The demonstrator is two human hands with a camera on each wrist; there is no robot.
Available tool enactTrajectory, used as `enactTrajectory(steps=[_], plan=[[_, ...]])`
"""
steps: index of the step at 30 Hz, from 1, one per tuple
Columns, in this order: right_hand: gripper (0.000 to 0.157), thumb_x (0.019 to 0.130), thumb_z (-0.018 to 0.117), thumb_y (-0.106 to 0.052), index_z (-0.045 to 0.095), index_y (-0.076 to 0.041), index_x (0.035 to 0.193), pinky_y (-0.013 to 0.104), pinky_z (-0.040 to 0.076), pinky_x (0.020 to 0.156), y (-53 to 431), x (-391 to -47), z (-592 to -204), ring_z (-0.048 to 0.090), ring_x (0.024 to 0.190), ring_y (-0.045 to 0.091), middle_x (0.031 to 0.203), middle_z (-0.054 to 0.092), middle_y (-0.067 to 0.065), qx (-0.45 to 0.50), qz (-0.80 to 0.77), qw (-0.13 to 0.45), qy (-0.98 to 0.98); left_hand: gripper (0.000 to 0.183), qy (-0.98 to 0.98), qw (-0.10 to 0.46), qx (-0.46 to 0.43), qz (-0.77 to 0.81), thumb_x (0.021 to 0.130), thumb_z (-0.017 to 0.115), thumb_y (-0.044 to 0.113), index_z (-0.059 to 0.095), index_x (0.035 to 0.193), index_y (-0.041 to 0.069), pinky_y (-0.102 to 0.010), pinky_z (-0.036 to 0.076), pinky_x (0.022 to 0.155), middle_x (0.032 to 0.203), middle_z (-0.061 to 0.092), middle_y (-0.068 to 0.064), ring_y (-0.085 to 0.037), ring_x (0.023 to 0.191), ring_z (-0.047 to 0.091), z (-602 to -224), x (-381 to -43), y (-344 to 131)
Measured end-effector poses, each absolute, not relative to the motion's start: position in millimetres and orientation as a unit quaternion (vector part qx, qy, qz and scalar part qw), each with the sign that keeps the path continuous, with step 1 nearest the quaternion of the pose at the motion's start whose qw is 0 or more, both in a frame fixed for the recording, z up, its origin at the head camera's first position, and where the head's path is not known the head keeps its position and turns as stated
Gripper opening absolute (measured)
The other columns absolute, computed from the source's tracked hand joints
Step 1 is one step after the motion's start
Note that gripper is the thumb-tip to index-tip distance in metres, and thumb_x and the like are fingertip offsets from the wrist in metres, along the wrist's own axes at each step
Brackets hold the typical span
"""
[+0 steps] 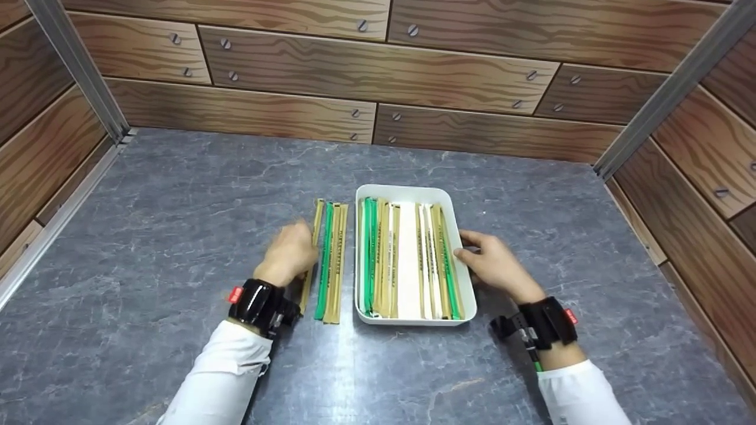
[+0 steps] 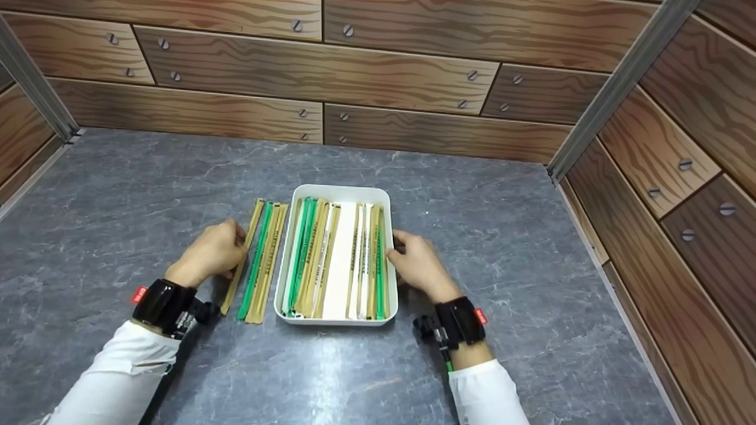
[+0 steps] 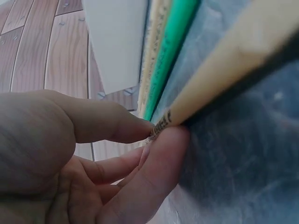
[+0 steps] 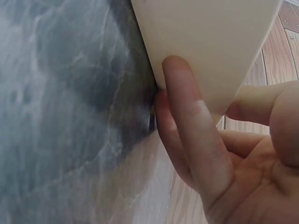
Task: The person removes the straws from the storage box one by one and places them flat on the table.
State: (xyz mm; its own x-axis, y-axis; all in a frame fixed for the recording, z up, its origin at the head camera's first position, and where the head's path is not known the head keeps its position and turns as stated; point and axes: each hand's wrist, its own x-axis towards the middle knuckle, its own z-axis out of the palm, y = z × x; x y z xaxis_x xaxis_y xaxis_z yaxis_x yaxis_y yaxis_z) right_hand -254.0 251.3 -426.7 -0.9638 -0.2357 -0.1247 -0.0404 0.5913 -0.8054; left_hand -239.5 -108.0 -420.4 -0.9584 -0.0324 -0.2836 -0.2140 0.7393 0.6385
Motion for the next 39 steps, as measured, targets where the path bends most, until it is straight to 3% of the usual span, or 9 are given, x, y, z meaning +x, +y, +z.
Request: enactTrajectory(steps=[6, 17, 30, 39], plan=[[0.055, 0.104, 0.056, -0.009, 0.04, 0.01, 0.153, 0.033, 0.064, 0.066, 251.2, -252.9, -428.2, 0.071, 0.096, 0.026, 0.139, 0.058, 0.032, -0.075, -0.445, 0.112, 0.885, 0.008, 0.934, 0.114, -0.062, 0.334, 0.091, 0.064, -0.002, 0.06, 0.096, 0.002, -0.036, 0.06, 0.062, 0.089, 0.065, -0.014, -0.029, 0.076, 0.068, -424.8, -237.3, -101.3], [0.055, 0.103, 0.057, -0.008, 0.04, 0.01, 0.153, 0.033, 0.063, 0.064, 251.1, -253.5, -428.7, 0.072, 0.092, 0.025, 0.14, 0.057, 0.032, -0.083, -0.445, 0.106, 0.885, 0.012, 0.921, 0.125, -0.064, 0.363, 0.088, 0.058, -0.01, 0.06, 0.09, 0.002, -0.031, 0.059, 0.053, 0.085, 0.066, -0.014, -0.027, 0.069, 0.069, -423.9, -233.3, -94.4], [0.053, 0.104, 0.054, -0.009, 0.041, 0.01, 0.152, 0.035, 0.064, 0.063, 251.8, -253.0, -429.9, 0.072, 0.091, 0.025, 0.137, 0.058, 0.032, -0.083, -0.45, 0.114, 0.882, 0.013, 0.928, 0.098, -0.048, 0.356, 0.081, 0.059, -0.011, 0.062, 0.082, 0.001, -0.032, 0.057, 0.049, 0.08, 0.066, -0.014, -0.026, 0.062, 0.067, -427.1, -233.1, -94.2], [0.054, 0.104, 0.055, -0.008, 0.04, 0.011, 0.153, 0.034, 0.064, 0.064, 250.3, -255.2, -428.1, 0.072, 0.092, 0.025, 0.137, 0.058, 0.033, -0.088, -0.45, 0.11, 0.882, 0.012, 0.92, 0.109, -0.054, 0.371, 0.083, 0.06, -0.01, 0.062, 0.086, 0.001, -0.031, 0.057, 0.049, 0.081, 0.067, -0.014, -0.026, 0.062, 0.068, -423.2, -233.0, -95.5]])
